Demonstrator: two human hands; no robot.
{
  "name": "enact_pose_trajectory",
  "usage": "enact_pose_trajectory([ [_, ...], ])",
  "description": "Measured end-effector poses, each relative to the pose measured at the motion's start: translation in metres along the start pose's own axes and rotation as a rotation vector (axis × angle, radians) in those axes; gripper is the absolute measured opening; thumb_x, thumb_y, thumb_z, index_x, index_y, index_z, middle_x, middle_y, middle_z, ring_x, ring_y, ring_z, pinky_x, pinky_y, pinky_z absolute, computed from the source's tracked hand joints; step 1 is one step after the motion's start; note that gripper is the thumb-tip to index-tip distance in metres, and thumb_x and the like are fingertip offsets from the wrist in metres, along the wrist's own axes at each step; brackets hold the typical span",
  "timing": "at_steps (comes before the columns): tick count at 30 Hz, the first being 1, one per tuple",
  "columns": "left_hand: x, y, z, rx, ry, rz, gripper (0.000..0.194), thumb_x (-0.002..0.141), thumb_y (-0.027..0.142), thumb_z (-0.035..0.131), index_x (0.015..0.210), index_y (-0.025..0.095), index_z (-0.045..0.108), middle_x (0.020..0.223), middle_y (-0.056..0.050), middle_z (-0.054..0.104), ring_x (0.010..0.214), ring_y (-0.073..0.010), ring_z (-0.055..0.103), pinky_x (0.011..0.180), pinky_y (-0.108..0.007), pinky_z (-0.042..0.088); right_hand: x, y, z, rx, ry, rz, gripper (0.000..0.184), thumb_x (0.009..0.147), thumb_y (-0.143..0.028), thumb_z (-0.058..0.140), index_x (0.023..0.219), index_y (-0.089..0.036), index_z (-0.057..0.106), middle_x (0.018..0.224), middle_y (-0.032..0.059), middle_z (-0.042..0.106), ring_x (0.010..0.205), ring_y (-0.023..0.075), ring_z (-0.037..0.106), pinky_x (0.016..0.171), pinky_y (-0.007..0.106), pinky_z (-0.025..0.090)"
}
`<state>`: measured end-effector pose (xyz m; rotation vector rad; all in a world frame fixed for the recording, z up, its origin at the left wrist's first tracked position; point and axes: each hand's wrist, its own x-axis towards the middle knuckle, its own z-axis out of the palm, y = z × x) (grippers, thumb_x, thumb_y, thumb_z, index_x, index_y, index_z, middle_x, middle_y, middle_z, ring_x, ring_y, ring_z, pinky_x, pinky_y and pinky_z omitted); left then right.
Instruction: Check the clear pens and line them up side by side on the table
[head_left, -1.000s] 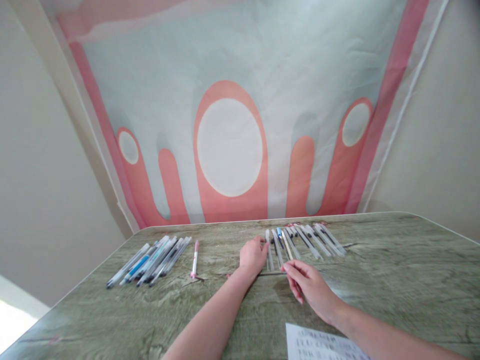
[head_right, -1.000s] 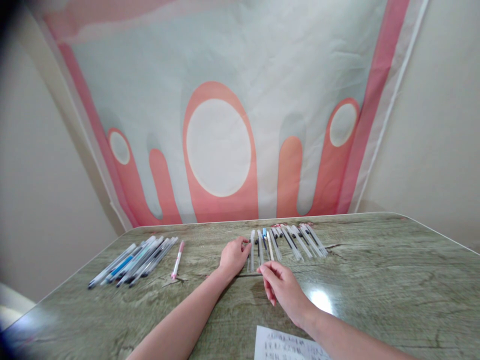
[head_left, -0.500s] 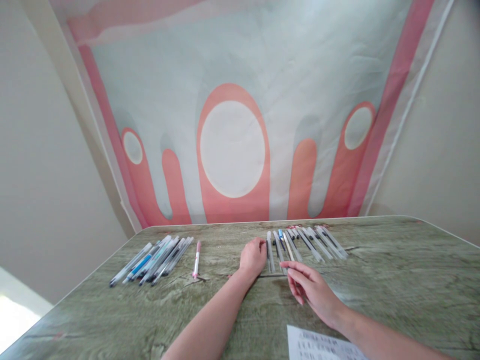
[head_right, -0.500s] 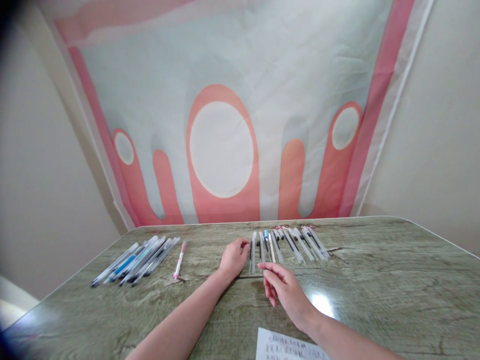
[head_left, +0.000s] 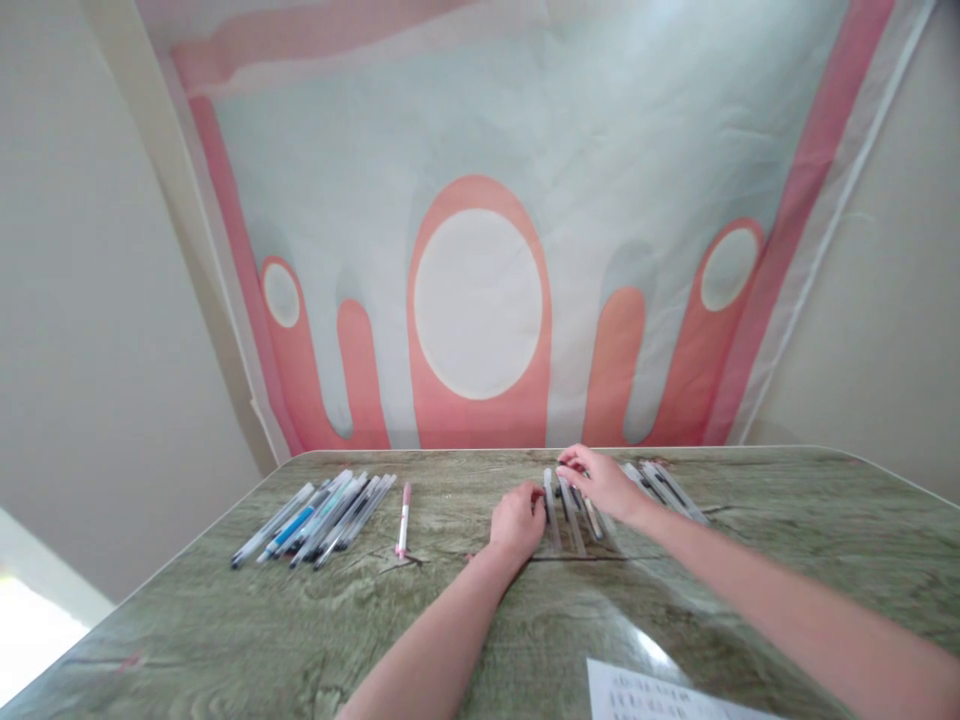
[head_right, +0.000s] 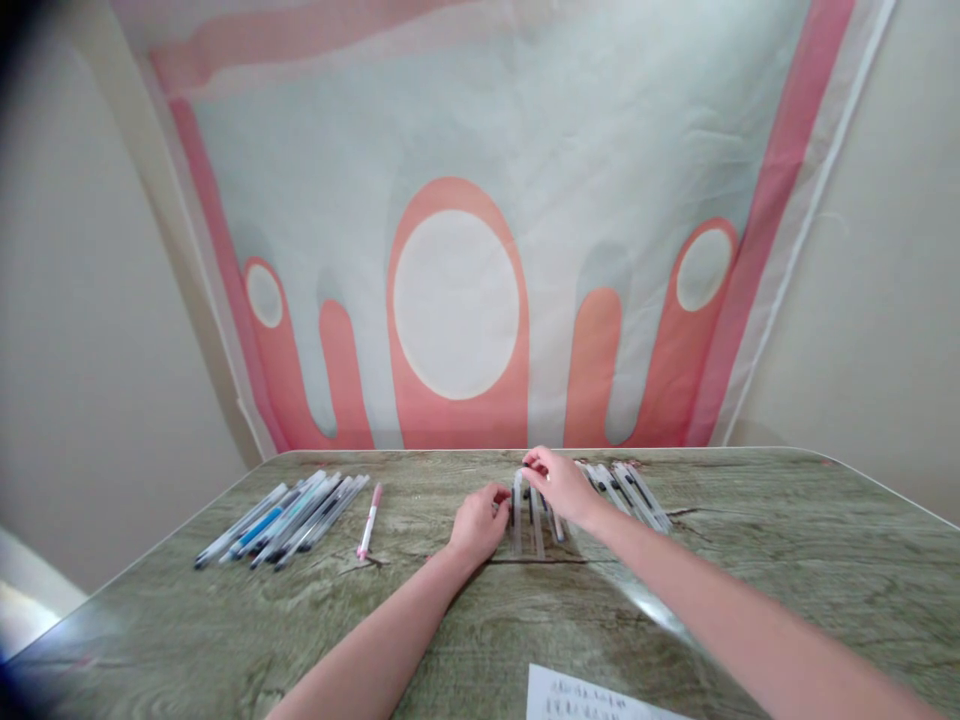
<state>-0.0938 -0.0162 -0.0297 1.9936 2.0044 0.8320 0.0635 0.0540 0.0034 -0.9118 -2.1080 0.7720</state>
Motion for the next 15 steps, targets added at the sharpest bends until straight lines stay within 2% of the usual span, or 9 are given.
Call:
enact_pose_trajectory([
  [2, -0.001, 0.001, -0.001, -0.002, -0.002, 0.006, 0.024, 0.08, 0.027, 0.041, 0.097, 0.023, 0.057, 0.094, -0.003, 0.064, 0.085, -0.0153, 0.057, 0.073, -0.023, 0.04, 0.022, 0.007, 0.004, -0.222, 0.007, -0.07, 0.015, 0.076, -0.028, 0.051, 0.085, -0.017, 0.058, 0.083, 0.0047, 0.06, 0.077, 0.0157, 0.055, 0.071, 0.028, 0.042],
  [4, -0.001, 0.0, -0.001, -0.006, -0.001, 0.01, 0.023, 0.08, 0.027, 0.041, 0.096, 0.023, 0.057, 0.094, -0.002, 0.064, 0.084, -0.0152, 0.057, 0.072, -0.023, 0.04, 0.038, 0.014, 0.011, -0.385, -0.023, -0.056, 0.015, 0.075, -0.027, 0.052, 0.082, -0.017, 0.061, 0.087, 0.006, 0.06, 0.082, 0.0163, 0.054, 0.075, 0.028, 0.039],
  [10, 0.0, -0.003, 0.002, 0.0, -0.008, 0.026, 0.024, 0.08, 0.029, 0.04, 0.095, 0.023, 0.057, 0.092, -0.003, 0.063, 0.081, -0.0153, 0.057, 0.071, -0.024, 0.041, 0.057, 0.031, 0.04, -0.465, -0.054, 0.011, 0.016, 0.071, -0.028, 0.057, 0.078, -0.017, 0.066, 0.086, 0.0064, 0.063, 0.085, 0.0189, 0.054, 0.078, 0.028, 0.037],
  [15, 0.001, -0.005, 0.005, 0.003, 0.0, 0.047, 0.023, 0.081, 0.029, 0.039, 0.093, 0.024, 0.058, 0.09, -0.002, 0.063, 0.081, -0.0153, 0.057, 0.072, -0.025, 0.041, 0.057, 0.037, 0.047, -0.523, -0.069, 0.064, 0.015, 0.068, -0.029, 0.058, 0.07, -0.019, 0.068, 0.082, 0.0061, 0.066, 0.084, 0.0207, 0.055, 0.078, 0.03, 0.036],
])
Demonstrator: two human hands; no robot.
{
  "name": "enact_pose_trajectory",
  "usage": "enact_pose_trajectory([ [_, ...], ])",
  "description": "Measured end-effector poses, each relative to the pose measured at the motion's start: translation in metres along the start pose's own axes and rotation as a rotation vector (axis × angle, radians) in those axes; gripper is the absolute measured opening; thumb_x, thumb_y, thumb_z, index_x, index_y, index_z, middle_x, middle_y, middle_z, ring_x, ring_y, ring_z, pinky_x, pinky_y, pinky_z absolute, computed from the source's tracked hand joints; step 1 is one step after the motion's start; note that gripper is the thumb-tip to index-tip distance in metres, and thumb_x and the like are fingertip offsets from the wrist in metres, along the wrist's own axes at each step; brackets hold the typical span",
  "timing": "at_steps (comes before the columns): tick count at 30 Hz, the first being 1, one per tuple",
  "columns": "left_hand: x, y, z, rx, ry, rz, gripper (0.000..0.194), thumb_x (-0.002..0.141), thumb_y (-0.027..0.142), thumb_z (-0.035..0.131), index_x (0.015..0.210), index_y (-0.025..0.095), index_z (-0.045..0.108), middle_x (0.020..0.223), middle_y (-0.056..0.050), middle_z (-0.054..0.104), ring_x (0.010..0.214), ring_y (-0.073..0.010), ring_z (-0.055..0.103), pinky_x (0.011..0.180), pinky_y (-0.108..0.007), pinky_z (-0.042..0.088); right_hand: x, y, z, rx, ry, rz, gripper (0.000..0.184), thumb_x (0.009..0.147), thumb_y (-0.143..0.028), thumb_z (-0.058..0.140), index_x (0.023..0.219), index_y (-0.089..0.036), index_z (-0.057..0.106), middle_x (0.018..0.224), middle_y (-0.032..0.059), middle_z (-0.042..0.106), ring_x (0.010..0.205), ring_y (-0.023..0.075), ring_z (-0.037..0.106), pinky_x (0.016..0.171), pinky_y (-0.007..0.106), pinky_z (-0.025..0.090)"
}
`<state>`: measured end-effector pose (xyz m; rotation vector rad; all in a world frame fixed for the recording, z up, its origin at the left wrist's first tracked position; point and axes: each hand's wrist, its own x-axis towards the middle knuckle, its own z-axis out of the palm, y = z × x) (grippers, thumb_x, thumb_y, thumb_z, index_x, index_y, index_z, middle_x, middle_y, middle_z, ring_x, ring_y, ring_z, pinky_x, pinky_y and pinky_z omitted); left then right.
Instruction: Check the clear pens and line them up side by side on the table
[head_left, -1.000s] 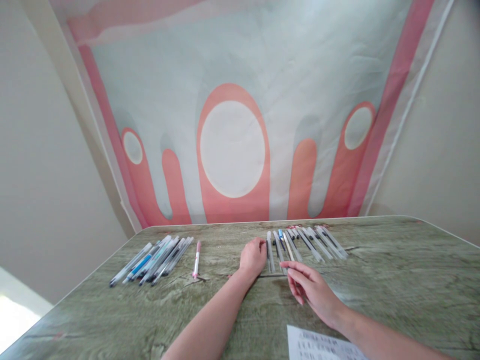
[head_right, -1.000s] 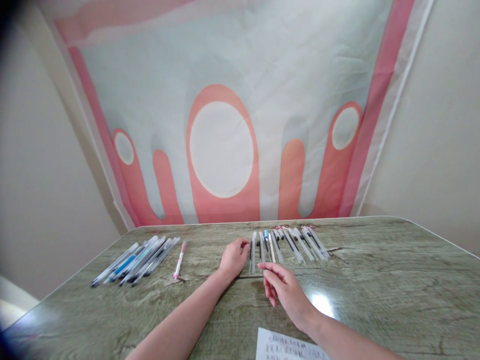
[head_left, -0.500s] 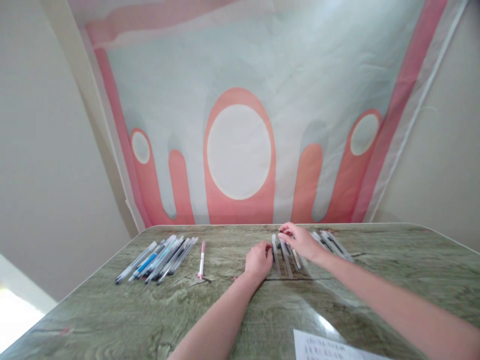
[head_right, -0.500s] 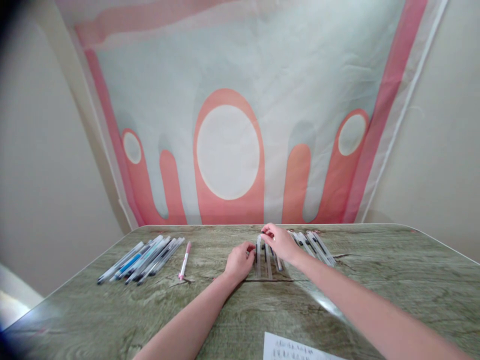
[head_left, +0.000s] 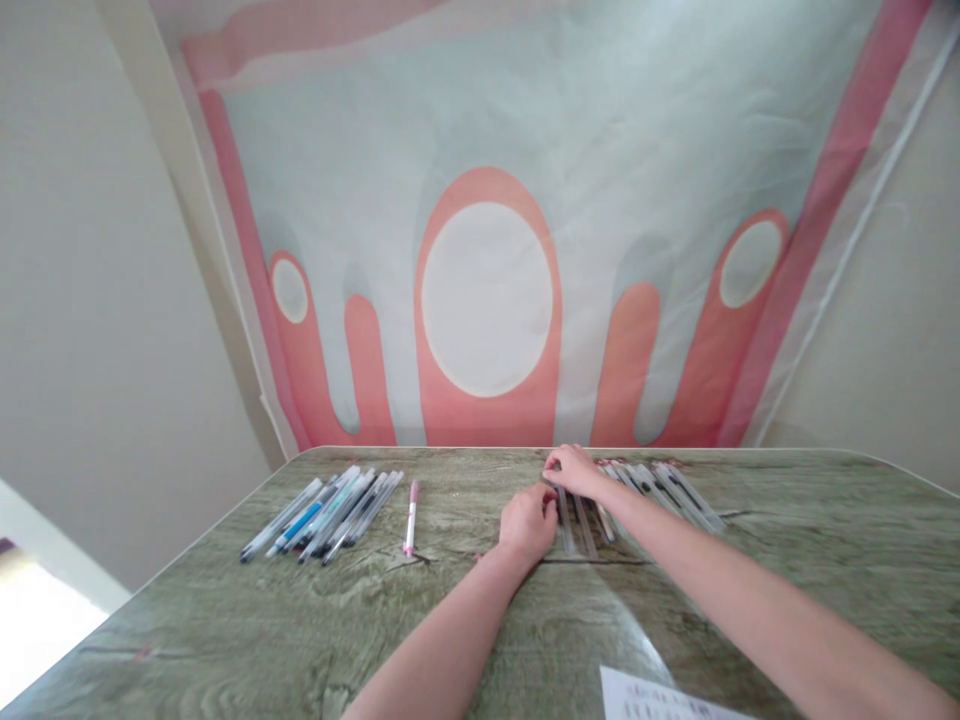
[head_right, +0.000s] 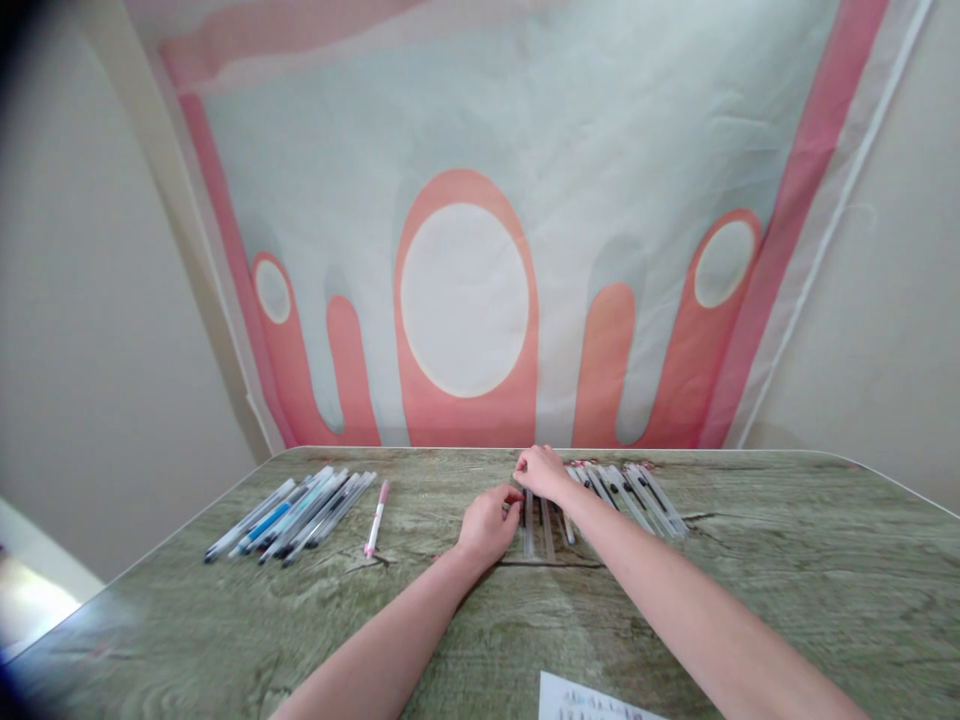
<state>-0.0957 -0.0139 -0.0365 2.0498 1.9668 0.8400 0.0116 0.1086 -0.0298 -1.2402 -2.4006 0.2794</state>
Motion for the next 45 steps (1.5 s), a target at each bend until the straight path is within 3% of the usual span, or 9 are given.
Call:
enact_pose_trajectory([
  [10, -0.001, 0.005, -0.005, -0.017, -0.031, -0.025, 0.023, 0.08, 0.029, 0.04, 0.094, 0.023, 0.058, 0.092, -0.003, 0.063, 0.082, -0.0159, 0.056, 0.072, -0.026, 0.041, 0.001, 0.004, -0.004, -0.021, -0.016, -0.007, 0.019, 0.07, -0.026, 0.053, 0.077, -0.019, 0.069, 0.086, 0.0077, 0.067, 0.086, 0.0222, 0.057, 0.078, 0.031, 0.037],
  [16, 0.0, 0.003, -0.002, -0.034, -0.021, -0.027, 0.024, 0.08, 0.028, 0.041, 0.095, 0.023, 0.058, 0.093, -0.003, 0.063, 0.083, -0.0161, 0.056, 0.073, -0.026, 0.042, 0.001, 0.004, -0.004, 0.04, -0.061, -0.116, 0.028, 0.07, -0.009, 0.045, 0.079, -0.021, 0.069, 0.087, 0.0025, 0.068, 0.089, 0.0174, 0.056, 0.082, 0.027, 0.037],
  [22, 0.002, -0.002, 0.001, -0.078, 0.02, 0.0, 0.024, 0.079, 0.027, 0.041, 0.094, 0.022, 0.059, 0.09, -0.003, 0.064, 0.08, -0.0153, 0.057, 0.071, -0.025, 0.042, -0.008, -0.008, -0.01, 0.09, -0.014, -0.193, 0.031, 0.07, -0.005, 0.04, 0.082, -0.017, 0.067, 0.091, 0.005, 0.066, 0.093, 0.0179, 0.053, 0.086, 0.029, 0.035],
  [25, 0.005, -0.007, -0.004, -0.128, 0.071, -0.007, 0.024, 0.08, 0.026, 0.04, 0.094, 0.021, 0.058, 0.089, -0.004, 0.064, 0.079, -0.0142, 0.057, 0.073, -0.024, 0.042, -0.027, -0.021, -0.02, 0.156, 0.09, -0.223, 0.028, 0.072, -0.007, 0.041, 0.085, -0.017, 0.064, 0.092, 0.0067, 0.064, 0.095, 0.0194, 0.051, 0.087, 0.032, 0.035],
  [29, 0.011, -0.016, -0.015, -0.132, 0.163, -0.095, 0.024, 0.08, 0.027, 0.041, 0.094, 0.02, 0.058, 0.09, -0.004, 0.064, 0.082, -0.0143, 0.056, 0.074, -0.025, 0.042, -0.083, -0.051, -0.034, 0.321, 0.157, -0.278, 0.024, 0.074, -0.011, 0.043, 0.088, -0.019, 0.06, 0.091, 0.0066, 0.06, 0.092, 0.0212, 0.05, 0.085, 0.036, 0.037],
  [33, 0.017, -0.027, -0.037, -0.014, 0.175, -0.169, 0.024, 0.079, 0.026, 0.043, 0.096, 0.018, 0.058, 0.091, -0.006, 0.063, 0.084, -0.0152, 0.056, 0.075, -0.025, 0.041, -0.149, -0.081, -0.041, 0.463, -0.059, -0.413, 0.022, 0.081, -0.015, 0.041, 0.09, -0.023, 0.058, 0.093, 0.0059, 0.057, 0.09, 0.0199, 0.05, 0.08, 0.033, 0.04],
  [36, 0.02, -0.044, -0.069, 0.216, 0.212, -0.234, 0.025, 0.079, 0.025, 0.043, 0.098, 0.018, 0.057, 0.1, -0.008, 0.061, 0.094, -0.0172, 0.054, 0.08, -0.027, 0.039, -0.176, -0.088, -0.038, 0.49, -0.161, -0.486, 0.022, 0.083, -0.015, 0.038, 0.094, -0.023, 0.056, 0.091, 0.0064, 0.057, 0.088, 0.0188, 0.05, 0.078, 0.032, 0.041],
  [41, 0.007, -0.095, -0.129, 0.521, 0.166, -0.605, 0.023, 0.079, 0.02, 0.041, 0.092, 0.017, 0.059, 0.095, -0.013, 0.061, 0.09, -0.0227, 0.057, 0.074, -0.033, 0.041, -0.181, -0.083, -0.03, 0.494, -0.187, -0.502, 0.019, 0.085, -0.016, 0.037, 0.092, -0.02, 0.055, 0.09, 0.0061, 0.056, 0.087, 0.0171, 0.049, 0.077, 0.031, 0.04],
  [45, -0.009, -0.127, -0.148, 0.594, 0.212, -0.716, 0.024, 0.074, 0.023, 0.046, 0.092, 0.015, 0.06, 0.101, -0.016, 0.058, 0.095, -0.0264, 0.054, 0.074, -0.036, 0.041, -0.18, -0.081, -0.031, 0.503, -0.196, -0.498, 0.018, 0.085, -0.017, 0.037, 0.089, -0.02, 0.055, 0.088, 0.0055, 0.055, 0.085, 0.0163, 0.049, 0.076, 0.03, 0.04],
])
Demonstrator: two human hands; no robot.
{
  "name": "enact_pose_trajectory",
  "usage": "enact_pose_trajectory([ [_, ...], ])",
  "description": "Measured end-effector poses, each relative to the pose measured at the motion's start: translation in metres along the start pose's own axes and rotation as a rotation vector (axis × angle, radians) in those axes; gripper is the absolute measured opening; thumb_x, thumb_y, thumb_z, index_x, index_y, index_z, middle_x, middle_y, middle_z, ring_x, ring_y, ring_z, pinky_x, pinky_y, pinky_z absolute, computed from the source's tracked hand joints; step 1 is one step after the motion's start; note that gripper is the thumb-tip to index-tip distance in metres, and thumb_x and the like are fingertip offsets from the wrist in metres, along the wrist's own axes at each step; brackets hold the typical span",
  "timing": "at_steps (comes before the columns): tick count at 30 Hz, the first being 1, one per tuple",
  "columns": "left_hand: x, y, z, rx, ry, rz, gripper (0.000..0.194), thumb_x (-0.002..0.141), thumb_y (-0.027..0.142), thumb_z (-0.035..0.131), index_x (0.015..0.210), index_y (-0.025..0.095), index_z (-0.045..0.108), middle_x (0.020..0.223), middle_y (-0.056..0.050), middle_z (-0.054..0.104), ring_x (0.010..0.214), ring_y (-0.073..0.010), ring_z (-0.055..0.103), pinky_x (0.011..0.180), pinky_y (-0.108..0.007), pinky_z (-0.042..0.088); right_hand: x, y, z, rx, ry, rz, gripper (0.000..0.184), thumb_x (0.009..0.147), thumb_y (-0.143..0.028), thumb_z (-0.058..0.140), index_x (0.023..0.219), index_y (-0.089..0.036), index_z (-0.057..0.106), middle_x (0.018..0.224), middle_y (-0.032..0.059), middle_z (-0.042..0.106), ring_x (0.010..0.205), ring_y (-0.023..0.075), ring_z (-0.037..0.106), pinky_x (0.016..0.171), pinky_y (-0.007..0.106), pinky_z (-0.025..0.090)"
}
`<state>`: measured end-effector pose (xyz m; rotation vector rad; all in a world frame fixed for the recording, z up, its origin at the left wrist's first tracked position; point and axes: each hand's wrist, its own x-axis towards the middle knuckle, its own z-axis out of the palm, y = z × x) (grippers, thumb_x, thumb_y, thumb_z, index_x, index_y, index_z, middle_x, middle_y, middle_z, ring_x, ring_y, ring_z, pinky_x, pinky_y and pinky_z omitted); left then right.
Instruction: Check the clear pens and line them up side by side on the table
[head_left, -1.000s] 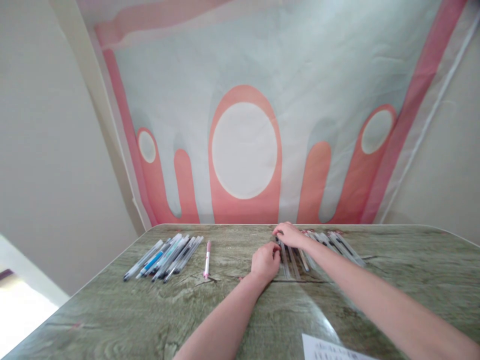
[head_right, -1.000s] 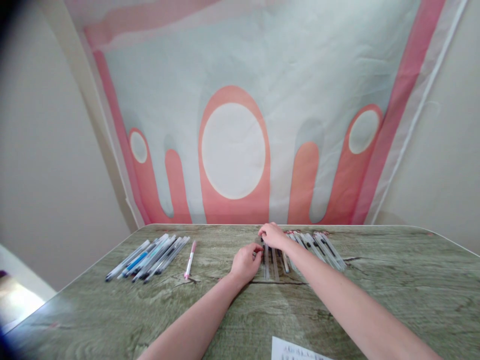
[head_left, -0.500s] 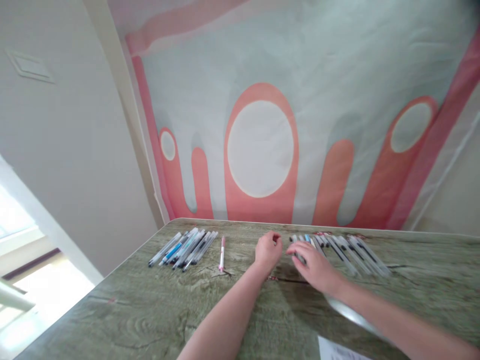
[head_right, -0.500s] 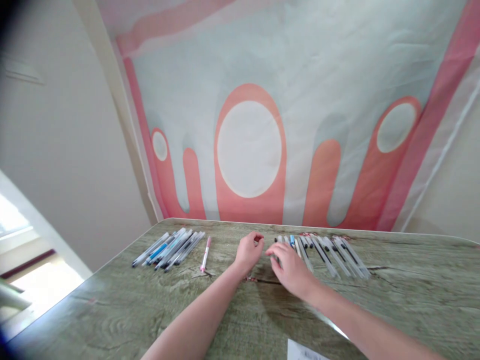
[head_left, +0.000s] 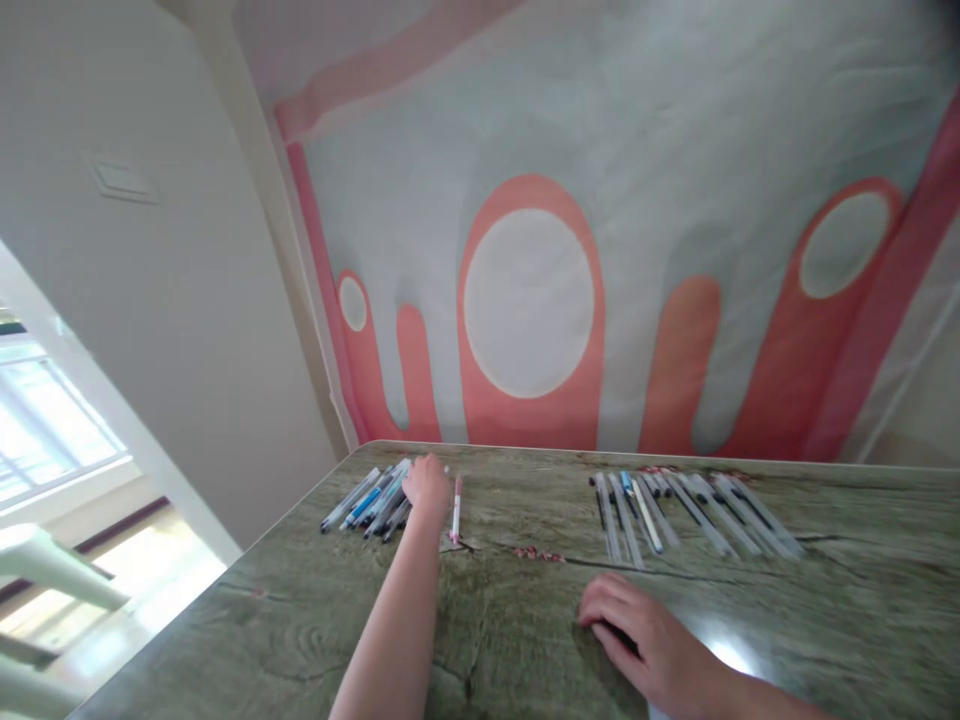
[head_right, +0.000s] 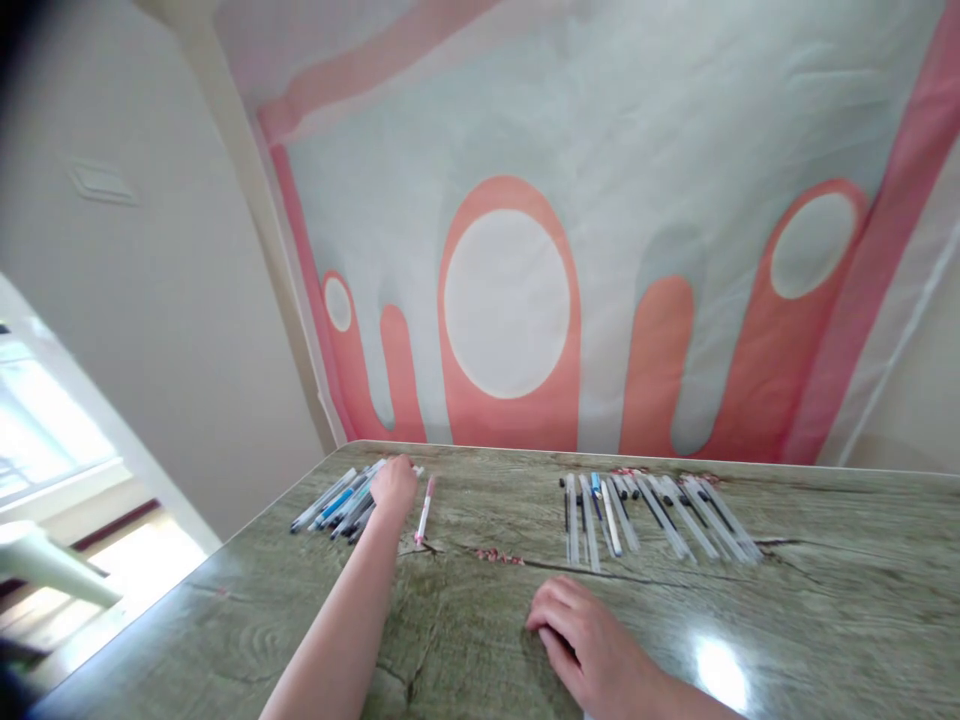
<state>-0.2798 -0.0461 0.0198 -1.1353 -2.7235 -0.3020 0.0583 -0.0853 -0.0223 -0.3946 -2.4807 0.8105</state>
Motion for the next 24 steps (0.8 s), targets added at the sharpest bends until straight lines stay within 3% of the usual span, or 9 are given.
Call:
enact_pose_trajectory([
  [4, -0.001, -0.011, 0.01, 0.039, 0.167, -0.074, 0.032, 0.077, 0.03, 0.04, 0.098, 0.015, 0.058, 0.11, -0.015, 0.054, 0.105, -0.027, 0.047, 0.085, -0.04, 0.035, 0.0, -0.001, 0.0, -0.006, 0.005, -0.006, 0.018, 0.085, -0.016, 0.037, 0.089, -0.02, 0.054, 0.088, 0.0054, 0.055, 0.085, 0.0164, 0.049, 0.077, 0.03, 0.04],
  [8, 0.001, -0.02, 0.022, 0.011, 0.277, -0.165, 0.051, 0.076, 0.045, 0.036, 0.115, 0.014, 0.048, 0.128, -0.017, 0.039, 0.122, -0.033, 0.026, 0.095, -0.052, 0.017, 0.001, 0.0, -0.001, -0.001, 0.003, -0.01, 0.017, 0.084, -0.015, 0.038, 0.088, -0.019, 0.054, 0.087, 0.0052, 0.055, 0.085, 0.0161, 0.049, 0.076, 0.03, 0.04],
  [13, 0.005, -0.03, 0.04, -0.037, 0.115, -0.315, 0.067, 0.076, 0.055, 0.025, 0.128, 0.012, 0.034, 0.139, -0.018, 0.021, 0.126, -0.0399, 0.01, 0.094, -0.06, 0.008, 0.001, 0.0, -0.001, -0.004, -0.002, -0.003, 0.017, 0.083, -0.013, 0.039, 0.088, -0.019, 0.054, 0.088, 0.0051, 0.054, 0.085, 0.016, 0.049, 0.076, 0.03, 0.04],
  [18, 0.006, -0.02, 0.051, -0.053, -0.041, -0.341, 0.073, 0.074, 0.059, 0.024, 0.131, 0.014, 0.03, 0.141, -0.018, 0.014, 0.125, -0.0443, 0.005, 0.086, -0.068, 0.012, 0.001, 0.001, 0.0, -0.009, -0.007, -0.003, 0.017, 0.082, -0.013, 0.039, 0.087, -0.019, 0.055, 0.088, 0.0051, 0.054, 0.086, 0.016, 0.048, 0.077, 0.03, 0.039],
  [24, 0.009, -0.009, 0.053, -0.055, -0.179, -0.378, 0.081, 0.068, 0.064, 0.027, 0.134, 0.018, 0.024, 0.143, -0.015, 0.008, 0.125, -0.0452, 0.003, 0.083, -0.068, 0.017, 0.002, 0.0, -0.001, -0.01, -0.018, -0.01, 0.017, 0.082, -0.013, 0.039, 0.086, -0.019, 0.055, 0.088, 0.0051, 0.054, 0.086, 0.016, 0.049, 0.075, 0.029, 0.04],
])
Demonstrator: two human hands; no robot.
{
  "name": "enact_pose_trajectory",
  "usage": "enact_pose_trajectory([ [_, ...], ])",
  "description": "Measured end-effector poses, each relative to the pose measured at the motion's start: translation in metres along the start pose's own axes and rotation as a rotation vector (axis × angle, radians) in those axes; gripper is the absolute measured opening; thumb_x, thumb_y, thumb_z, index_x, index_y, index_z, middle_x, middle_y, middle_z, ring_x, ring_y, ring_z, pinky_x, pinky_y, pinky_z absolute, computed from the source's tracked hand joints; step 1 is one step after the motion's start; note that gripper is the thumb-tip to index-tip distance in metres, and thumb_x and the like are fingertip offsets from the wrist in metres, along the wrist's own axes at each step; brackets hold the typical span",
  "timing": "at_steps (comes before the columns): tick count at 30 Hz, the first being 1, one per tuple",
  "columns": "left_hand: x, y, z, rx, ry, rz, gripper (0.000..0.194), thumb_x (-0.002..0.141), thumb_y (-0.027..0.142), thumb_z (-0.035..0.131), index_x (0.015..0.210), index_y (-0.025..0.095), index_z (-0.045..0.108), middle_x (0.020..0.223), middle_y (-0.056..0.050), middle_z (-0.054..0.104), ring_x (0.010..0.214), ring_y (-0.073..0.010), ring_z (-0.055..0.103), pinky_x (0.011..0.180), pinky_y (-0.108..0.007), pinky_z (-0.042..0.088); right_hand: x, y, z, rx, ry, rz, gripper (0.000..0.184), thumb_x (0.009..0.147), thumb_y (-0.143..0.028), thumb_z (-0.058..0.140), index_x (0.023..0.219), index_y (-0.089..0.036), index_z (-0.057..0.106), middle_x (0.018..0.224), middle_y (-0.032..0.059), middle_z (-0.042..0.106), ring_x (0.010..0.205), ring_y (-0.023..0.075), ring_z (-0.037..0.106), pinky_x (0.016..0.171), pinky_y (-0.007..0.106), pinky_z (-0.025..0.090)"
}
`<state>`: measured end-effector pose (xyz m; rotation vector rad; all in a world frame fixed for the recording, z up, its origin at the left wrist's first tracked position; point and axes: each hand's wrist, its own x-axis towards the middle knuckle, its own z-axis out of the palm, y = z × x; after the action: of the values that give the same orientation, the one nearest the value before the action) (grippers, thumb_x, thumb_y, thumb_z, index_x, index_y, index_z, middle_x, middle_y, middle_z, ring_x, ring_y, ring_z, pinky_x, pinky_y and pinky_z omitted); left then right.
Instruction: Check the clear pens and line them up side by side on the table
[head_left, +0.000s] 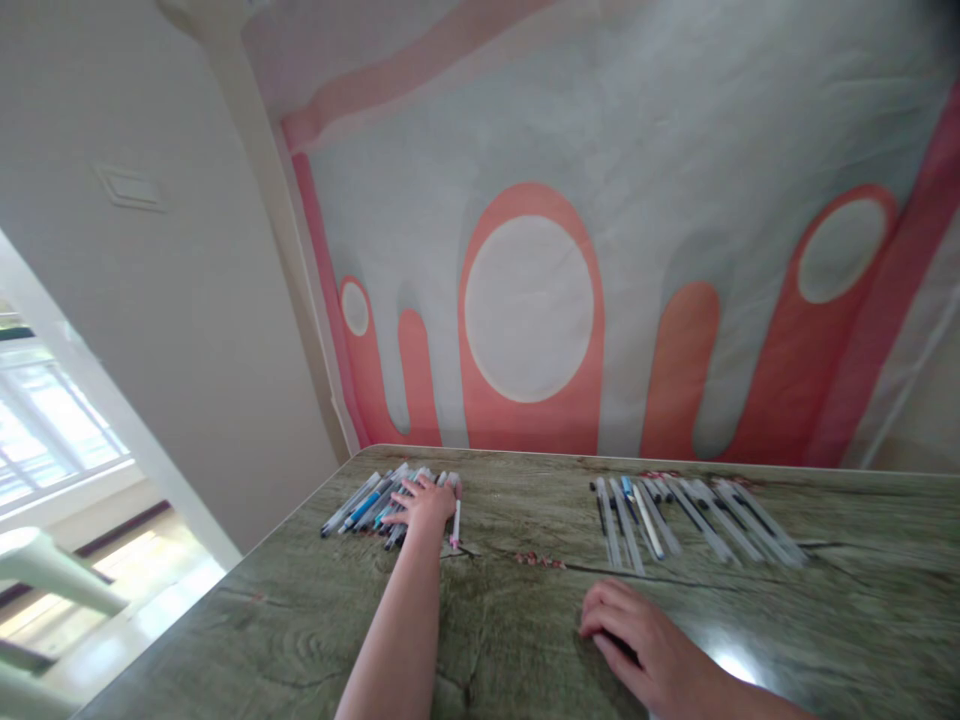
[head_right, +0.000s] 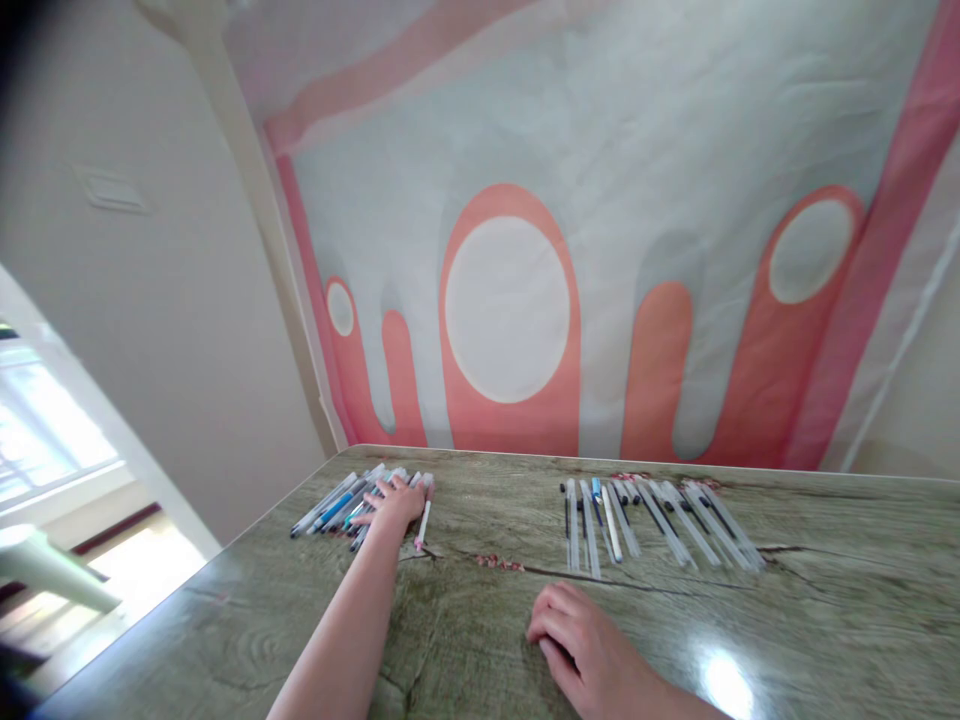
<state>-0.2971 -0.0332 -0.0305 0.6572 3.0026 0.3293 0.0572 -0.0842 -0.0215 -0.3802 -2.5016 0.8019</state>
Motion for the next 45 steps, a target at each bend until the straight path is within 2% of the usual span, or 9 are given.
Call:
enact_pose_trajectory([
  [3, -0.005, 0.0, -0.01, 0.036, 0.007, 0.054, 0.082, 0.065, 0.062, 0.035, 0.132, 0.016, 0.028, 0.141, -0.018, 0.013, 0.125, -0.0454, 0.007, 0.084, -0.065, 0.019, 0.0, 0.0, -0.001, -0.001, 0.0, 0.0, 0.017, 0.083, -0.013, 0.039, 0.086, -0.019, 0.055, 0.088, 0.0053, 0.054, 0.085, 0.0161, 0.049, 0.075, 0.03, 0.04],
  [8, -0.017, 0.002, -0.033, 0.102, 0.195, 0.291, 0.074, 0.06, 0.055, 0.049, 0.116, 0.006, 0.045, 0.125, -0.025, 0.039, 0.115, -0.0394, 0.033, 0.087, -0.052, 0.028, -0.001, 0.001, 0.0, -0.004, 0.003, 0.0, 0.017, 0.082, -0.013, 0.04, 0.087, -0.019, 0.055, 0.088, 0.0054, 0.054, 0.085, 0.0163, 0.049, 0.075, 0.03, 0.04],
  [15, -0.022, 0.007, -0.04, 0.169, 0.039, 0.395, 0.045, 0.065, 0.048, 0.048, 0.09, 0.014, 0.064, 0.098, -0.018, 0.061, 0.096, -0.0324, 0.054, 0.082, -0.046, 0.034, -0.001, 0.0, 0.0, 0.002, 0.015, -0.017, 0.017, 0.083, -0.014, 0.039, 0.086, -0.019, 0.055, 0.087, 0.0059, 0.054, 0.085, 0.0164, 0.049, 0.074, 0.03, 0.041],
  [23, -0.026, 0.007, -0.044, 0.131, -0.056, 0.416, 0.043, 0.067, 0.048, 0.046, 0.086, 0.016, 0.066, 0.098, -0.017, 0.063, 0.093, -0.0329, 0.056, 0.077, -0.045, 0.04, 0.0, 0.0, 0.0, 0.007, 0.019, -0.015, 0.017, 0.082, -0.014, 0.039, 0.086, -0.019, 0.055, 0.088, 0.0062, 0.054, 0.085, 0.0171, 0.049, 0.075, 0.031, 0.041],
  [30, -0.039, 0.018, -0.083, 0.018, -0.067, 0.464, 0.026, 0.059, 0.036, 0.055, 0.069, 0.014, 0.064, 0.079, -0.012, 0.064, 0.078, -0.0262, 0.058, 0.062, -0.03, 0.04, 0.001, 0.001, 0.001, 0.034, 0.02, 0.016, 0.017, 0.083, -0.017, 0.04, 0.086, -0.019, 0.057, 0.087, 0.0063, 0.055, 0.085, 0.0168, 0.05, 0.075, 0.03, 0.04],
  [33, -0.064, 0.035, -0.102, -0.248, -0.31, 0.764, 0.026, 0.065, 0.036, 0.05, 0.06, 0.012, 0.06, 0.057, -0.003, 0.055, 0.06, -0.0156, 0.052, 0.056, -0.024, 0.036, 0.002, 0.0, -0.001, 0.101, 0.039, 0.069, 0.019, 0.085, -0.024, 0.04, 0.087, -0.019, 0.058, 0.087, 0.006, 0.056, 0.084, 0.0165, 0.051, 0.075, 0.03, 0.04],
  [37, -0.116, 0.063, -0.102, -0.789, -0.82, 1.029, 0.026, 0.066, 0.038, 0.056, 0.067, 0.012, 0.057, 0.057, 0.002, 0.047, 0.054, -0.0079, 0.041, 0.054, -0.02, 0.032, 0.004, -0.001, -0.007, 0.33, 0.136, 0.247, 0.027, 0.085, -0.038, 0.039, 0.09, -0.018, 0.057, 0.084, 0.0049, 0.059, 0.08, 0.0163, 0.053, 0.074, 0.03, 0.041],
  [41, -0.162, 0.085, -0.065, -1.078, -1.186, 0.946, 0.025, 0.064, 0.035, 0.062, 0.064, 0.012, 0.054, 0.054, 0.003, 0.043, 0.05, -0.0053, 0.037, 0.051, -0.019, 0.029, 0.005, 0.003, -0.011, 0.732, 0.248, 0.351, 0.04, 0.088, -0.045, 0.029, 0.09, -0.015, 0.055, 0.079, 0.0048, 0.058, 0.071, 0.0145, 0.055, 0.066, 0.028, 0.043],
  [45, -0.19, 0.096, -0.024, -1.256, -1.309, 0.738, 0.027, 0.063, 0.037, 0.064, 0.062, 0.012, 0.053, 0.052, 0.003, 0.044, 0.047, -0.005, 0.038, 0.049, -0.019, 0.028, 0.008, 0.011, -0.01, 0.929, 0.371, 0.414, 0.04, 0.084, -0.05, 0.034, 0.086, -0.015, 0.053, 0.069, 0.0022, 0.056, 0.056, 0.011, 0.053, 0.051, 0.023, 0.04],
])
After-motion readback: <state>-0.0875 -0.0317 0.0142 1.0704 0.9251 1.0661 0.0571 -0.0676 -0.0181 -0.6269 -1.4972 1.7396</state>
